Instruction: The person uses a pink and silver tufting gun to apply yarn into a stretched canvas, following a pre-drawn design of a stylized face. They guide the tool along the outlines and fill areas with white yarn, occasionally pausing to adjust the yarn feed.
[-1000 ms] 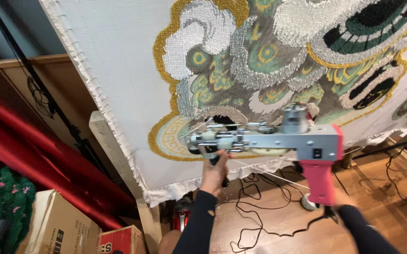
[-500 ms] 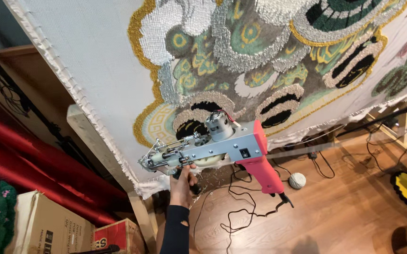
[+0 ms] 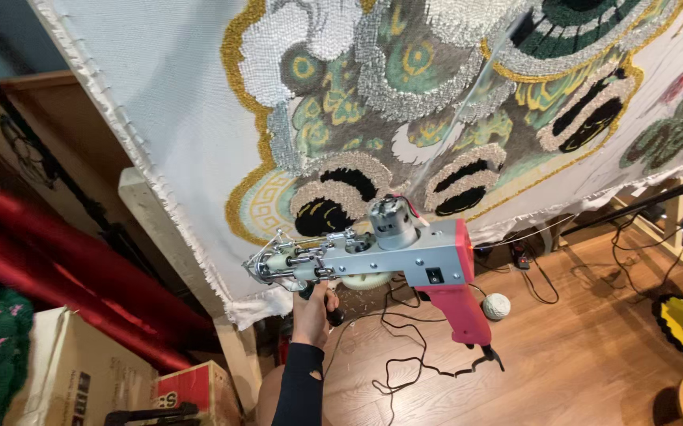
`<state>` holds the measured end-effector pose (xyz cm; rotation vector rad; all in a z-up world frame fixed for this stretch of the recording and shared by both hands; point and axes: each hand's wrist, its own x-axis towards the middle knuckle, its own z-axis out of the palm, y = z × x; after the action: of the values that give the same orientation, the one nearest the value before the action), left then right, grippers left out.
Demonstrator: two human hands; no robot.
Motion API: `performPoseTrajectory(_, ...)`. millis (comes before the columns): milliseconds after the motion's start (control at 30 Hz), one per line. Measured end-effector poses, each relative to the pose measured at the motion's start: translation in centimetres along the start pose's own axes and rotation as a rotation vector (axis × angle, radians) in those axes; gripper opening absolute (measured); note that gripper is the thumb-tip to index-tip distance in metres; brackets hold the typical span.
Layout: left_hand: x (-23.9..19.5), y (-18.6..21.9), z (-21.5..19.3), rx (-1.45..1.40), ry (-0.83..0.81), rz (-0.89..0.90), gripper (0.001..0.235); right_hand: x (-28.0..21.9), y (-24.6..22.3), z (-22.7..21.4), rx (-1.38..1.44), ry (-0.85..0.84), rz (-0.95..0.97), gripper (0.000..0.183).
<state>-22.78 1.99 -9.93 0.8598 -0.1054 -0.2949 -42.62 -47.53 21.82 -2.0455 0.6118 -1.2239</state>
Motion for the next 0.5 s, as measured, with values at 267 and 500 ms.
performPoseTrajectory(267,-0.4,-1.0,-3.0,0.026,0.033,0.04,0.009,2.3,-18.2,10.2,-0.1,-0.585,0.022,0.06)
performPoseTrajectory(500,-0.1,-1.5,-1.0,0.071,0.146,-0.043,0.017,-5.7,-15.0,13.2,-0.617,-1.421,0.038,0.093)
